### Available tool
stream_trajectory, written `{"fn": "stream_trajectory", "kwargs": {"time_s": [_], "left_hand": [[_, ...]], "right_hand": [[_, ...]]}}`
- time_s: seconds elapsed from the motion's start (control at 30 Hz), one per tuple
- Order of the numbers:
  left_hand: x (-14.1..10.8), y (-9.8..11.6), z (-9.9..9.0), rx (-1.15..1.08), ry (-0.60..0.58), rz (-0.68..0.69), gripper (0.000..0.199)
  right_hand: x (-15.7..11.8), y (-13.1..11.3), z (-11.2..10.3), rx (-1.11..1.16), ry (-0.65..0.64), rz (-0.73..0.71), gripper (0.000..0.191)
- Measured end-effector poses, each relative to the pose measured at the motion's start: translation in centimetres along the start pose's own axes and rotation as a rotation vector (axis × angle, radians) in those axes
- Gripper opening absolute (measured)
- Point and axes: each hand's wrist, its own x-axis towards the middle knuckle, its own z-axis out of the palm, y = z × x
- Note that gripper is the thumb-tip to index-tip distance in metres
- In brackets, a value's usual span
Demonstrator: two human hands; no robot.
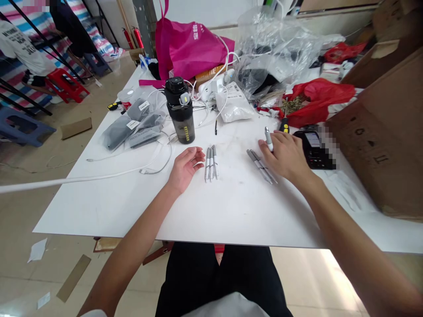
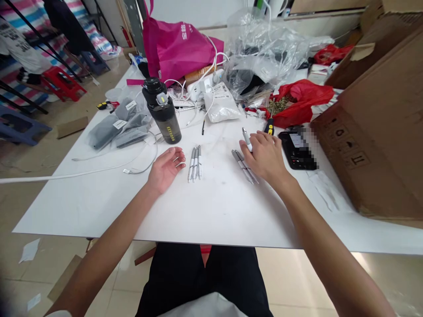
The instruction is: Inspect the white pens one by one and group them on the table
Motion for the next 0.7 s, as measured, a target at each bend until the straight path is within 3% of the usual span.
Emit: {"fn": "stream_trajectory", "kwargs": {"time_s": [0.23,0.4,0.5,0.7], "left_hand": [[0.4,-0.5,-0.6,-0.320,0.124,-0.080,0.022],[0.3,-0.3,-1.1,-0.343,0.151,-0.019,0.029],[0.0,-0.1,-1.0,-0.307,0.138,0.020,0.041],[-0.4,0.3,-0.6,-0.335,0.126,0.010,0.045]], "right_hand": [[-6.2,7.2,-0.9,-0.160,-0.099,0.186,0.058],[-10.8,9.2,-1.8,-0.179,0.030,0.243,0.064],[-11.9,9.8,-1.3,-0.162,0.109,0.238,0.064],[-11.9,11.7,0.8,-0.231,0.117,0.203,0.066]]}}
